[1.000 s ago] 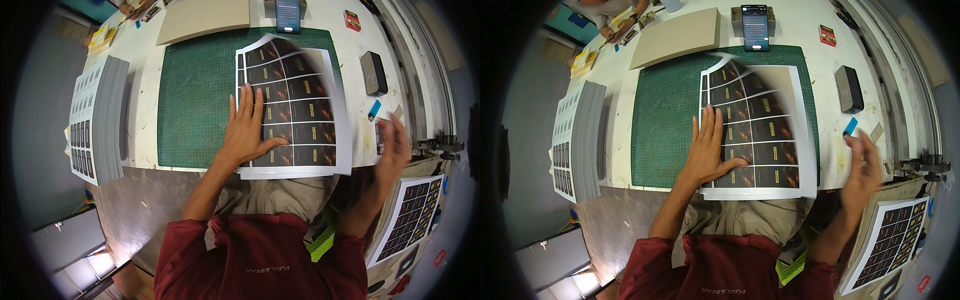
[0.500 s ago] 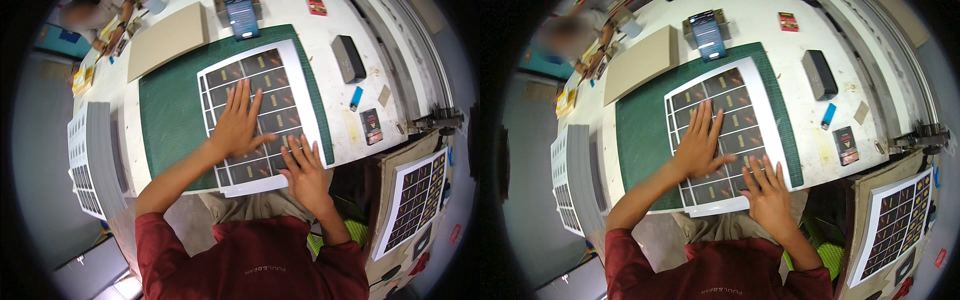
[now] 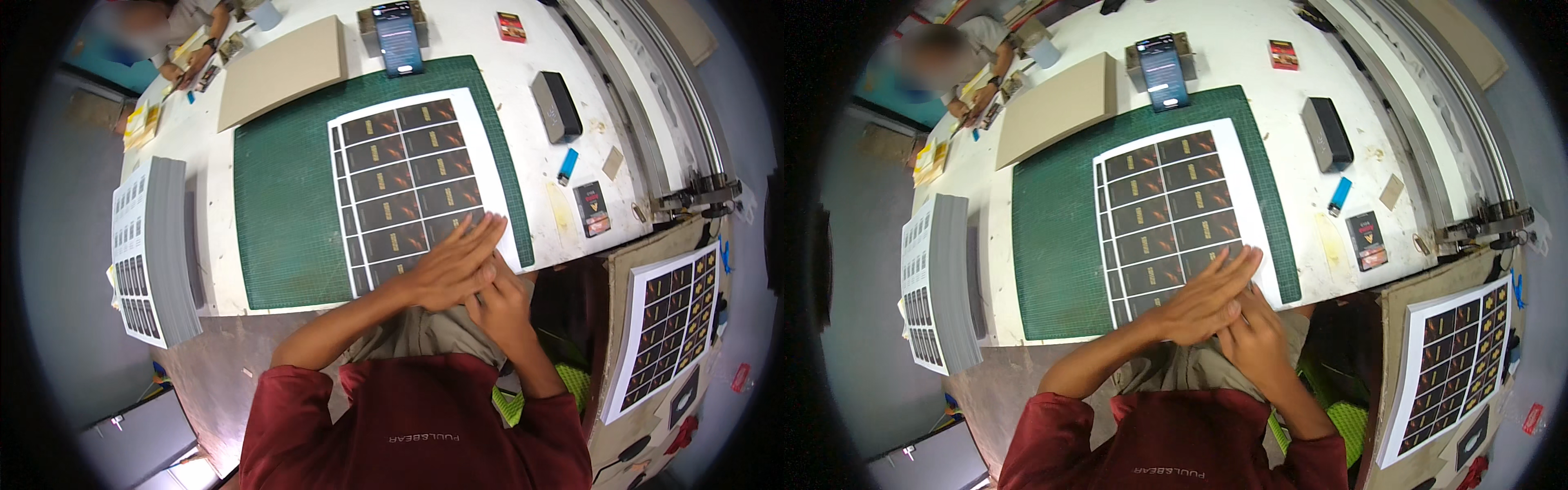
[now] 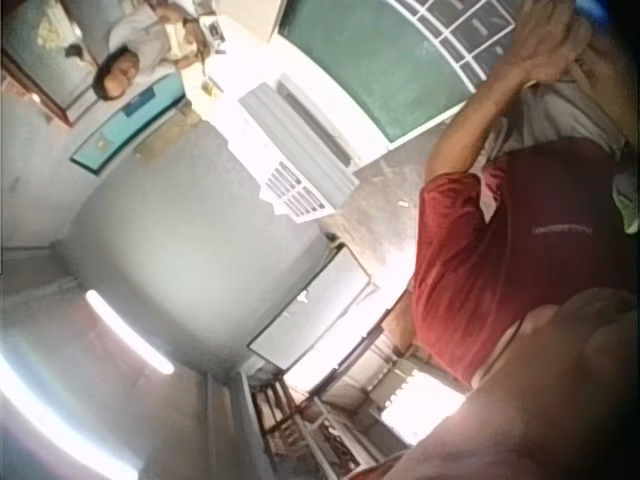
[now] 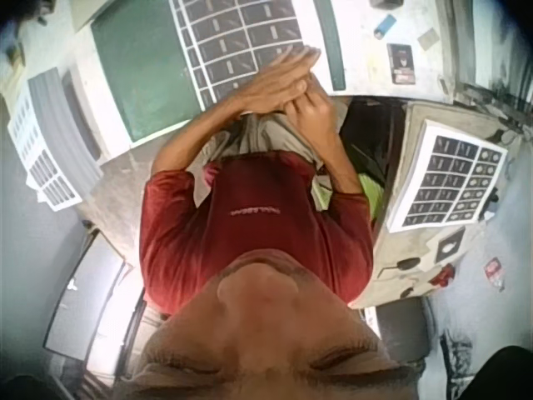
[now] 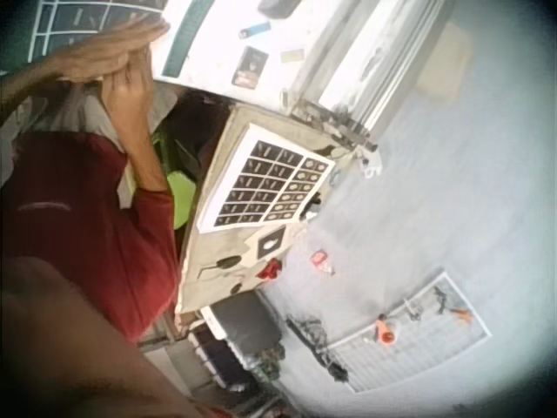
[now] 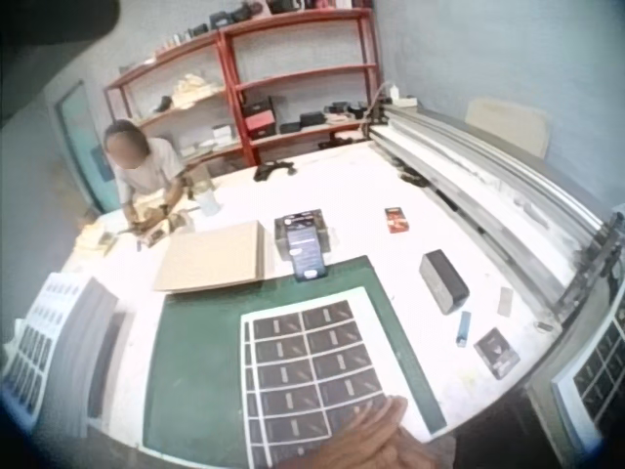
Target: The person repeatedly picks up a sheet of printed paper and a piece of cardboard, aligns them on a green cutting mat, and smooths the surface. They then lift the assembled unit and place it on a stack to the right. This cycle is repeated multiple times.
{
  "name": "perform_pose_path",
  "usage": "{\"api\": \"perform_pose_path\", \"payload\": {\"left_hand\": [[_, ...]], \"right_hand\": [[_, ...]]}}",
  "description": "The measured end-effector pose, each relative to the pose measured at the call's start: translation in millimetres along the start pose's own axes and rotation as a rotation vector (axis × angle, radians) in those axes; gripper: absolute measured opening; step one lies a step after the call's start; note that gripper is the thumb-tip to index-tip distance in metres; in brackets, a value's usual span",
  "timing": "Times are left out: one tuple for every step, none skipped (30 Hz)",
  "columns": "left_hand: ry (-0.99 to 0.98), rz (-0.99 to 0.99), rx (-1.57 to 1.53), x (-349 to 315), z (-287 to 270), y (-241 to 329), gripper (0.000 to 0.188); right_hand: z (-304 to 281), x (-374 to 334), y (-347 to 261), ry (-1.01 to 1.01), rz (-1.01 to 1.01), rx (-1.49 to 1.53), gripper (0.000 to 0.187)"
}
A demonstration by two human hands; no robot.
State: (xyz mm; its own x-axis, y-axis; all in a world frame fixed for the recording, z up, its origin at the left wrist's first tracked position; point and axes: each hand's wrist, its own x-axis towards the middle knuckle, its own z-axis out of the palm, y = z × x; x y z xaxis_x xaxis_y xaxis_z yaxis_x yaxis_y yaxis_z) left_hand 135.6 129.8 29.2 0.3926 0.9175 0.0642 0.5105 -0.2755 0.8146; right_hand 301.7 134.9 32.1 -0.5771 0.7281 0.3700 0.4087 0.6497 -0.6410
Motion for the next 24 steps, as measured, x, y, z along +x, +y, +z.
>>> {"api": "perform_pose_path", "payload": {"left_hand": [[-0.013,-0.008,-0.096,-11,-4,6,0.083],[-0.036,-0.006,-0.052,-18,-5,8,0.083],[-0.058,0.002,-0.01,-21,-5,9,0.083],[-0.082,0.018,0.028,-21,-7,7,0.083],[-0.061,-0.011,0.163,-20,-11,-1,0.083],[-0.045,-0.039,0.305,-14,-20,-14,0.082],[-0.032,-0.059,0.443,-4,-32,-28,0.082],[0.037,-0.113,0.569,14,-48,-44,0.082],[0.115,-0.163,0.693,33,-66,-63,0.081],[0.246,-0.173,0.788,51,-82,-85,0.083],[0.381,-0.195,0.871,65,-97,-105,0.084],[0.458,-0.275,0.821,74,-113,-118,0.086],[0.522,-0.324,0.746,92,-121,-127,0.088],[0.501,-0.343,0.725,102,-120,-129,0.088],[0.48,-0.361,0.701,111,-116,-131,0.087],[0.491,-0.349,0.704,103,-121,-127,0.085],[0.492,-0.321,0.687,94,-121,-124,0.083],[0.535,-0.234,0.7,90,-120,-126,0.077],[0.516,-0.231,0.698,86,-118,-125,0.074],[0.506,-0.241,0.704,80,-119,-121,0.073],[0.486,-0.233,0.696,82,-117,-118,0.072],[0.462,-0.247,0.731,72,-120,-121,0.072],[0.436,-0.24,0.755,73,-120,-121,0.073],[0.443,-0.229,0.743,76,-117,-121,0.076]], "right_hand": [[-17,-5,-2,-0.043,-0.045,-0.01,0.032],[-43,-13,-2,-0.091,-0.086,-0.029,0.031],[-67,-20,-2,0.015,-0.047,-0.109,0.031],[-99,-33,-2,0.112,0.084,-0.331,0.028],[-127,-52,7,0.277,0.381,-0.282,0.027],[-162,-76,32,0.461,0.399,-0.628,0.031],[-211,-108,65,0.516,0.504,-0.743,0.037],[-246,-125,78,0.553,0.686,-0.802,0.046],[-280,-143,88,0.597,0.865,-0.857,0.056],[-320,-182,124,0.561,0.937,-1.159,0.071],[-349,-216,147,0.501,1.006,-1.459,0.085],[-353,-207,147,0.506,1.422,-1.281,0.111],[-381,-245,170,0.376,1.509,-1.278,0.114],[-395,-274,187,0.361,1.55,-1.176,0.114],[-409,-302,202,0.347,1.592,-1.075,0.115],[-392,-280,196,0.451,1.496,-0.963,0.108],[-388,-270,190,0.534,1.522,-0.812,0.101],[-387,-273,190,0.59,1.419,-0.708,0.105],[-389,-276,192,0.61,1.564,-0.829,0.109],[-385,-267,191,0.653,1.592,-0.84,0.112],[-394,-294,200,0.758,1.576,-0.92,0.111],[-381,-272,191,0.811,1.522,-0.708,0.102],[-379,-276,189,0.913,1.458,-0.604,0.089],[-381,-281,187,0.934,1.481,-0.597,0.085]]}}
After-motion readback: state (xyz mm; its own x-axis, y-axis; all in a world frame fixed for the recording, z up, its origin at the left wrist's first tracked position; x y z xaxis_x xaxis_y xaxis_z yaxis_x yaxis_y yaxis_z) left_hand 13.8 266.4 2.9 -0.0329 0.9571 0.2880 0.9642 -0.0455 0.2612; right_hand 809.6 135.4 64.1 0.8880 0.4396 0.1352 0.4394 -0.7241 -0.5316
